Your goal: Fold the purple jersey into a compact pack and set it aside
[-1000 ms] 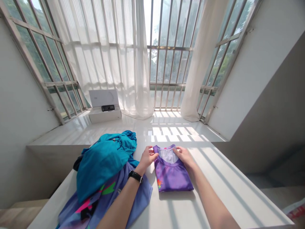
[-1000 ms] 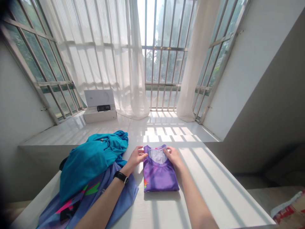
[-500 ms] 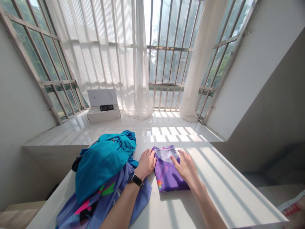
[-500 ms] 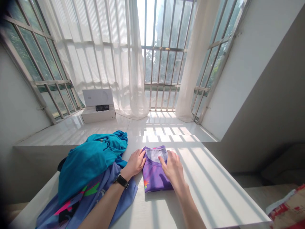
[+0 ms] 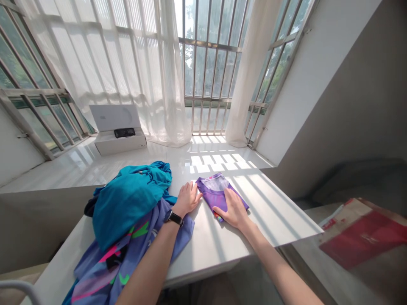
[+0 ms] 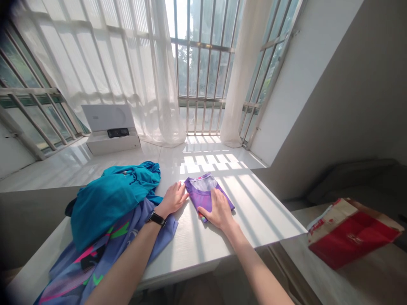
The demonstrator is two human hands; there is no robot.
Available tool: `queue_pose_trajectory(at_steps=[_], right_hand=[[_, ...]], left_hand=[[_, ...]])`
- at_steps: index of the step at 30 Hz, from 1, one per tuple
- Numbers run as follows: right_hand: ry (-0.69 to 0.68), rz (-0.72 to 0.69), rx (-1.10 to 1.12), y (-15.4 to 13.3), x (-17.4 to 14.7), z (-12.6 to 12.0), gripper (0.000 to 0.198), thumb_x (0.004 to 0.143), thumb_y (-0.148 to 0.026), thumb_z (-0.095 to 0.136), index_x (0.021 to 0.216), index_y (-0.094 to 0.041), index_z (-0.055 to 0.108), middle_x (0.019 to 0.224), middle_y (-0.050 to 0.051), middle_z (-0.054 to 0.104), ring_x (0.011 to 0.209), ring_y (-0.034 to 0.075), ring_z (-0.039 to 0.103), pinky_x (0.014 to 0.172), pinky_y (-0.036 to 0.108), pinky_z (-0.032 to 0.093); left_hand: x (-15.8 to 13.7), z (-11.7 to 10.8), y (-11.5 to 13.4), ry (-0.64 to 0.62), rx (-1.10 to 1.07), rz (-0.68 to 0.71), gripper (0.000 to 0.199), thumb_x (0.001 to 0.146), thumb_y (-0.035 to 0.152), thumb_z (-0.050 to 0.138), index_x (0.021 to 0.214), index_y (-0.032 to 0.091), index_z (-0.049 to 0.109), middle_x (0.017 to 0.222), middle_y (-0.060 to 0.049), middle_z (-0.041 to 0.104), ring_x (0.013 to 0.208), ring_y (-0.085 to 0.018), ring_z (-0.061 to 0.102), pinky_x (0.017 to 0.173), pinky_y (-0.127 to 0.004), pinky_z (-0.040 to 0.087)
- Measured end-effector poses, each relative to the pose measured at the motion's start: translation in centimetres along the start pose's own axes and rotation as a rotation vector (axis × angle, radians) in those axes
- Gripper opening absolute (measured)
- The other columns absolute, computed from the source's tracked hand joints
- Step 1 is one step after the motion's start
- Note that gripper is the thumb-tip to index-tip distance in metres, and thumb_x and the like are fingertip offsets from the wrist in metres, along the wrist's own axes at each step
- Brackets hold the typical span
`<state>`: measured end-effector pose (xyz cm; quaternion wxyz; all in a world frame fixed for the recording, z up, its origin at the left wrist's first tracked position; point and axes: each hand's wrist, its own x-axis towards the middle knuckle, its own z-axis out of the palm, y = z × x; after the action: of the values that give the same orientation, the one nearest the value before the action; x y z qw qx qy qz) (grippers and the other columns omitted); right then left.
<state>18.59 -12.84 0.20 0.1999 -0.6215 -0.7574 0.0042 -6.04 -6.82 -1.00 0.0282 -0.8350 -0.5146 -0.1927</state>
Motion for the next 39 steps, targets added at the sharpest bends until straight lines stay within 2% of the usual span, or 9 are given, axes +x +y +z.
queue_pose_trajectory(at_steps=[2, 4, 7, 9, 12, 16, 24, 29, 39], right_hand=[[-0.004, 0.025, -0.051, 2.0, 0.4, -1.1, 0.096, 0.086, -0.073, 0.053, 0.154, -0.005, 0.039, 0.157, 0.024, 0.044, 0.15, 0.036, 0.034, 0.123, 0.048, 0.025], [0.003, 0.134, -0.106, 3.7, 0.4, -1.9, 0.103, 0.083, -0.076, 0.054, 0.154, -0.004, 0.039, 0.159, 0.026, 0.04, 0.153, 0.037, 0.028, 0.124, 0.049, 0.022], [-0.011, 0.32, -0.139, 5.4, -0.6, -2.4, 0.1, 0.084, -0.079, 0.05, 0.155, -0.009, 0.039, 0.161, 0.024, 0.038, 0.153, 0.037, 0.028, 0.123, 0.048, 0.023], [-0.023, 0.375, -0.138, 6.2, -1.5, -2.4, 0.096, 0.086, -0.077, 0.046, 0.155, -0.011, 0.039, 0.162, 0.022, 0.037, 0.153, 0.035, 0.029, 0.122, 0.048, 0.025], [-0.052, 0.39, -0.14, 7.6, -2.0, -2.6, 0.096, 0.089, -0.074, 0.045, 0.157, -0.007, 0.035, 0.164, 0.023, 0.034, 0.153, 0.034, 0.028, 0.122, 0.045, 0.025], [-0.098, 0.43, -0.153, 10.5, -0.5, -3.5, 0.097, 0.093, -0.072, 0.044, 0.155, 0.001, 0.033, 0.163, 0.027, 0.032, 0.154, 0.035, 0.025, 0.122, 0.041, 0.024], [-0.029, 0.589, -0.153, 15.8, 3.3, -3.9, 0.103, 0.091, -0.076, 0.042, 0.156, 0.003, 0.031, 0.161, 0.031, 0.032, 0.152, 0.036, 0.026, 0.119, 0.044, 0.022], [0.044, 0.634, -0.123, 17.2, 5.1, -3.7, 0.099, 0.09, -0.074, 0.047, 0.154, 0.001, 0.037, 0.158, 0.032, 0.036, 0.15, 0.036, 0.029, 0.114, 0.042, 0.026], [0.057, 0.615, -0.086, 18.5, 7.1, -3.5, 0.101, 0.088, -0.077, 0.042, 0.151, 0.002, 0.041, 0.156, 0.037, 0.035, 0.149, 0.039, 0.026, 0.112, 0.049, 0.025]], left_hand=[[0.0, 0.0, 0.0, -0.015, 0.018, 0.003, 0.049, 0.103, 0.043, 0.041, 0.139, 0.012, 0.053, 0.145, -0.022, 0.05, 0.133, -0.038, 0.047, 0.111, -0.053, 0.04], [0.0, 0.1, 0.1, -0.038, 0.029, 0.001, 0.049, 0.103, 0.043, 0.041, 0.137, 0.01, 0.054, 0.145, -0.023, 0.051, 0.135, -0.039, 0.046, 0.111, -0.054, 0.039], [0.0, 0.1, 0.1, -0.05, 0.029, 0.002, 0.046, 0.103, 0.042, 0.042, 0.133, 0.011, 0.057, 0.143, -0.023, 0.052, 0.133, -0.039, 0.047, 0.11, -0.055, 0.04], [0.0, 0.2, 0.1, -0.039, 0.024, 0.003, 0.044, 0.103, 0.042, 0.043, 0.133, 0.012, 0.057, 0.143, -0.023, 0.053, 0.133, -0.039, 0.048, 0.11, -0.055, 0.04], [-0.1, 0.2, 0.1, -0.019, -0.011, -0.009, 0.044, 0.101, 0.041, 0.045, 0.133, 0.012, 0.057, 0.143, -0.023, 0.053, 0.135, -0.039, 0.046, 0.112, -0.055, 0.039], [-0.2, 0.2, 0.0, 0.001, -0.073, -0.017, 0.041, 0.101, 0.04, 0.046, 0.13, 0.014, 0.057, 0.142, -0.023, 0.052, 0.134, -0.04, 0.047, 0.112, -0.057, 0.038], [-0.3, 0.3, 0.3, -0.031, -0.044, -0.042, 0.044, 0.101, 0.041, 0.048, 0.135, 0.013, 0.055, 0.145, -0.022, 0.051, 0.138, -0.039, 0.044, 0.114, -0.055, 0.036], [-0.2, 0.4, 0.4, -0.052, -0.027, -0.051, 0.046, 0.101, 0.041, 0.047, 0.135, 0.012, 0.055, 0.146, -0.022, 0.05, 0.138, -0.04, 0.043, 0.115, -0.055, 0.036], [-0.4, 0.2, 0.6, -0.049, 0.015, -0.058, 0.048, 0.101, 0.044, 0.046, 0.139, 0.015, 0.053, 0.149, -0.022, 0.048, 0.14, -0.041, 0.042, 0.114, -0.056, 0.036]])
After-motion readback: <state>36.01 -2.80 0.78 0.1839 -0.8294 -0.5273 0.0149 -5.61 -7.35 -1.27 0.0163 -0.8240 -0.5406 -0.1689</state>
